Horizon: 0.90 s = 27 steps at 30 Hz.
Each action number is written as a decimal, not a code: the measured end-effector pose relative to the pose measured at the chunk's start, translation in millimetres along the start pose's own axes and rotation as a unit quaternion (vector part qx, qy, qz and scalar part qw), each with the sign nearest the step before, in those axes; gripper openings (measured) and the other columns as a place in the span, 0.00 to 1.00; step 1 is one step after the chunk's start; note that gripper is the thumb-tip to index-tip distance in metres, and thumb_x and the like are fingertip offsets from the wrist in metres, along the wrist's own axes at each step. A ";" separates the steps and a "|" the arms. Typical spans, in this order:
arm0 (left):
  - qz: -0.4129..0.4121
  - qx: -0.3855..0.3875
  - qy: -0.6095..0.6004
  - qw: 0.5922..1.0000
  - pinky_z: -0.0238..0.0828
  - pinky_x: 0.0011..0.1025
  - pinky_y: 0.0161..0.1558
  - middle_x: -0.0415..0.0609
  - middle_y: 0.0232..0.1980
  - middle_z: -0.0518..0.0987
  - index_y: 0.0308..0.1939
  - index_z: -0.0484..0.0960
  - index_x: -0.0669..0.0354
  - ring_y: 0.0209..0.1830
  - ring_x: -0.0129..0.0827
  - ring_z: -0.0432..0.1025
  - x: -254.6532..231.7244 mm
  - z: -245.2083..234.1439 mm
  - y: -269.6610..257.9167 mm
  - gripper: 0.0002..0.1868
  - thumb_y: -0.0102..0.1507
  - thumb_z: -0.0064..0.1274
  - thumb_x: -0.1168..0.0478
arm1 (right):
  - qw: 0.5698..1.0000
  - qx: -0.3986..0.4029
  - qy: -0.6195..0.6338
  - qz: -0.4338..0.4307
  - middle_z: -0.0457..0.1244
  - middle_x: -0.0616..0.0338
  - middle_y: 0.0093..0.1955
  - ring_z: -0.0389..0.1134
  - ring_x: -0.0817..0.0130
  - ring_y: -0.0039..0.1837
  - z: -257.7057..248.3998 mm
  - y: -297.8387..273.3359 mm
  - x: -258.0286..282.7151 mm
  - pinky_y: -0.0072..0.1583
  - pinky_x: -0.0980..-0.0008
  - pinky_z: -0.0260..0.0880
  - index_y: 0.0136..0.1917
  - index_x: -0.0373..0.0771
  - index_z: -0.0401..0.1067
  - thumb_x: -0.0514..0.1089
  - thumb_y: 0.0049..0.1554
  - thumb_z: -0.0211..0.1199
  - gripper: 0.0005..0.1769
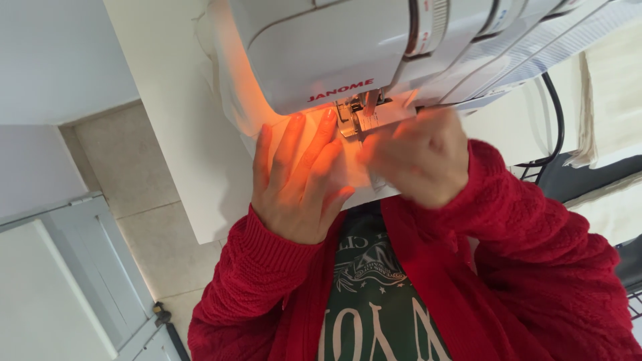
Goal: Sewing small pieces of white fabric using a serger machine at a workbench.
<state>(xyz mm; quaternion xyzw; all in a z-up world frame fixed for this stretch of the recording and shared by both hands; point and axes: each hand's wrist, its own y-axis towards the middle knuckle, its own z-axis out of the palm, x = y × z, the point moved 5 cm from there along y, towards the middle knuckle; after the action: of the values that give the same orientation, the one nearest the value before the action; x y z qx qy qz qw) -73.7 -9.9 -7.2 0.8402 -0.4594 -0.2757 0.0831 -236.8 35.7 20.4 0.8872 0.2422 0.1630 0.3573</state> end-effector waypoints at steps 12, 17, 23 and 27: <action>0.009 -0.025 -0.005 1.000 0.51 0.60 0.73 0.61 0.62 0.79 0.54 0.77 0.68 0.68 0.59 0.67 -2.8 -4.9 3.7 0.18 0.59 0.54 0.69 | 0.999 0.031 0.022 -0.018 0.72 0.60 0.55 0.63 0.68 0.48 8.8 -42.5 27.1 0.54 0.67 0.62 0.50 0.38 0.82 0.45 0.59 0.67 0.10; 0.014 -0.021 -0.006 1.000 0.50 0.59 0.74 0.62 0.62 0.79 0.56 0.76 0.69 0.66 0.59 0.67 -1.5 -3.7 5.3 0.20 0.60 0.50 0.68 | 1.000 0.002 0.008 -0.004 0.72 0.62 0.54 0.62 0.68 0.47 10.9 -42.9 26.6 0.53 0.67 0.61 0.47 0.40 0.83 0.45 0.59 0.66 0.09; 0.007 0.001 0.002 1.000 0.46 0.57 0.75 0.63 0.67 0.77 0.57 0.75 0.67 0.67 0.57 0.65 -0.5 -1.3 6.7 0.19 0.61 0.50 0.67 | 1.000 0.001 0.004 -0.002 0.72 0.61 0.54 0.61 0.68 0.46 10.9 -43.5 25.4 0.53 0.67 0.60 0.46 0.40 0.83 0.44 0.57 0.67 0.08; 0.005 -0.001 0.019 1.000 0.48 0.58 0.75 0.61 0.67 0.76 0.57 0.76 0.66 0.68 0.58 0.65 -1.9 -0.5 6.3 0.20 0.61 0.54 0.67 | 1.000 -0.010 0.008 0.009 0.72 0.61 0.54 0.61 0.68 0.46 10.9 -42.5 23.6 0.52 0.66 0.61 0.47 0.38 0.84 0.43 0.56 0.68 0.09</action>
<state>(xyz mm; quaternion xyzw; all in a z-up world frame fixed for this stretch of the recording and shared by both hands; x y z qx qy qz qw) -78.8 -12.0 -3.6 0.8429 -0.4621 -0.2593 0.0939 -225.5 69.2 -14.7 0.8844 0.2356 0.1757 0.3626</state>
